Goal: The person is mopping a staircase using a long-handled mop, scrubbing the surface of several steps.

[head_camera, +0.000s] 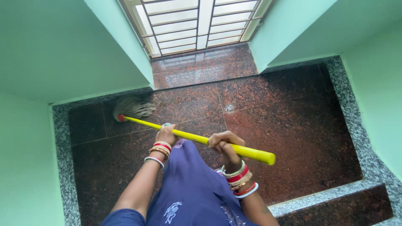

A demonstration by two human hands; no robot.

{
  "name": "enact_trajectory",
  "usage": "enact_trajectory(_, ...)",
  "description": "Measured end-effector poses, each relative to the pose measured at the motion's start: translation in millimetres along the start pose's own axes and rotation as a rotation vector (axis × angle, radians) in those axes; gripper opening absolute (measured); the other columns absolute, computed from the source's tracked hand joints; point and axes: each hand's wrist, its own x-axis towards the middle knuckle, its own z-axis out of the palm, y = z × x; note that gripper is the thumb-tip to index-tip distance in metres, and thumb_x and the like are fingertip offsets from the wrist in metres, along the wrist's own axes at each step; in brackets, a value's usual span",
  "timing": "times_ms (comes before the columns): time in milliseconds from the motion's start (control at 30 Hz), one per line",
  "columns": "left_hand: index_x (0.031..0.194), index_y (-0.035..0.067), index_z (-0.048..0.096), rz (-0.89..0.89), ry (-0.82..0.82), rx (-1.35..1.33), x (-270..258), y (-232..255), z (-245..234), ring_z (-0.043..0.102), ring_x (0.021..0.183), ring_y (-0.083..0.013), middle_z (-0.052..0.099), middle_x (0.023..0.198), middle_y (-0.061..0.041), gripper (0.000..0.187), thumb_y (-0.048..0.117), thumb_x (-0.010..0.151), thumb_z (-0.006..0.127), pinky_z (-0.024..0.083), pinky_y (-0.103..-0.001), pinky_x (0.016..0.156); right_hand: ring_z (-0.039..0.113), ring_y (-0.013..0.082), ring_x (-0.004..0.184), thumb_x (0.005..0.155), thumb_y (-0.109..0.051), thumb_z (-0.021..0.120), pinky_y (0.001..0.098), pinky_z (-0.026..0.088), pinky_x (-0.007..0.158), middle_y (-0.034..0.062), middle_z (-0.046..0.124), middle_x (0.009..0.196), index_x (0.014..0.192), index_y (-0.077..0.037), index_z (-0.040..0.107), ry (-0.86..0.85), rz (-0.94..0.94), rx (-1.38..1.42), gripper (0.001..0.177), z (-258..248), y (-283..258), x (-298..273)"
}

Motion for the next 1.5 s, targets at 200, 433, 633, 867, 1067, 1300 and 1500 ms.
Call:
enact_trajectory(200, 0.085, 0.013, 0.068, -0.021, 0.002, 0.009, 1.1, 37.1, 54.7, 0.066, 0.096, -0.0426, 0.069, 0.092, -0.020, 0.012, 0.024, 0.083, 0.070, 0.052, -0.054, 0.082, 0.044, 0.0172, 0.063, 0.085, 0.000, 0.044, 0.0325, 0.038, 0.058, 0.0087, 0.052, 0.070, 0.087, 0.005, 0.056, -0.001, 0.062, 0.139, 0.013, -43.8, -47.1, -11.2)
enact_trajectory(433, 0.075, 0.008, 0.058, 0.373, 0.289, -0.270, 43.0, 205.2, 139.8, 0.063, 0.075, -0.0436, 0.062, 0.076, -0.018, 0.016, 0.018, 0.079, 0.071, 0.050, -0.054, 0.067, 0.041, 0.0171, 0.056, 0.088, -0.003, 0.045, 0.0400, 0.042, 0.061, 0.0080, 0.048, 0.062, 0.087, 0.005, 0.055, 0.073, -0.177, 0.004, 0.013, -150.9, -149.7, -14.4)
enact_trajectory(633, 0.076, 0.010, 0.063, 0.603, 0.039, -0.450, 53.2, 358.2, 203.8, 0.062, 0.078, -0.0403, 0.062, 0.076, -0.016, 0.013, 0.018, 0.080, 0.073, 0.050, -0.051, 0.072, 0.048, 0.0207, 0.051, 0.088, -0.006, 0.045, 0.0430, 0.047, 0.059, 0.0170, 0.053, 0.062, 0.088, 0.008, 0.058, 0.266, -0.311, -0.286, 0.019, -233.3, -226.3, -53.0)
enact_trajectory(867, 0.086, 0.012, 0.071, 0.854, -0.416, -0.474, -7.1, 512.3, 280.8, 0.063, 0.086, -0.0395, 0.066, 0.080, -0.016, 0.013, 0.016, 0.074, 0.071, 0.051, -0.052, 0.077, 0.041, 0.0200, 0.044, 0.086, -0.009, 0.041, 0.0455, 0.043, 0.054, 0.0127, 0.048, 0.055, 0.090, 0.008, 0.059, 0.648, -0.369, -0.593, 0.026, -272.1, -317.7, -130.8)
enact_trajectory(1067, 0.107, 0.016, 0.075, 0.969, -0.693, -0.351, -34.0, 556.9, 301.6, 0.070, 0.100, -0.0359, 0.072, 0.100, -0.016, 0.031, 0.028, 0.078, 0.074, 0.057, -0.047, 0.090, 0.029, 0.0151, 0.039, 0.097, -0.013, 0.039, 0.0420, 0.033, 0.045, 0.0062, 0.034, 0.052, 0.099, 0.000, 0.051, 0.915, -0.353, -0.742, 0.018, -289.3, -304.0, -163.8)
enact_trajectory(1300, 0.119, 0.017, 0.072, 0.920, -0.765, -0.176, -30.7, 535.2, 262.3, 0.072, 0.104, -0.0341, 0.075, 0.106, -0.018, 0.048, 0.035, 0.075, 0.077, 0.057, -0.045, 0.093, 0.030, 0.0098, 0.040, 0.105, -0.015, 0.041, 0.0386, 0.033, 0.052, 0.0039, 0.036, 0.051, 0.100, -0.003, 0.047, 0.804, -0.314, -0.687, 0.014, -274.5, -303.4, -178.3)
enact_trajectory(1500, 0.109, 0.019, 0.078, 0.783, -0.793, -0.043, -33.8, 459.1, 185.1, 0.075, 0.091, -0.0355, 0.077, 0.095, -0.017, 0.035, 0.031, 0.077, 0.072, 0.060, -0.047, 0.084, 0.031, 0.0112, 0.039, 0.098, -0.013, 0.038, 0.0386, 0.033, 0.046, 0.0035, 0.037, 0.050, 0.102, -0.004, 0.049, 0.786, -0.303, -0.494, 0.014, -250.0, -283.0, -170.0)
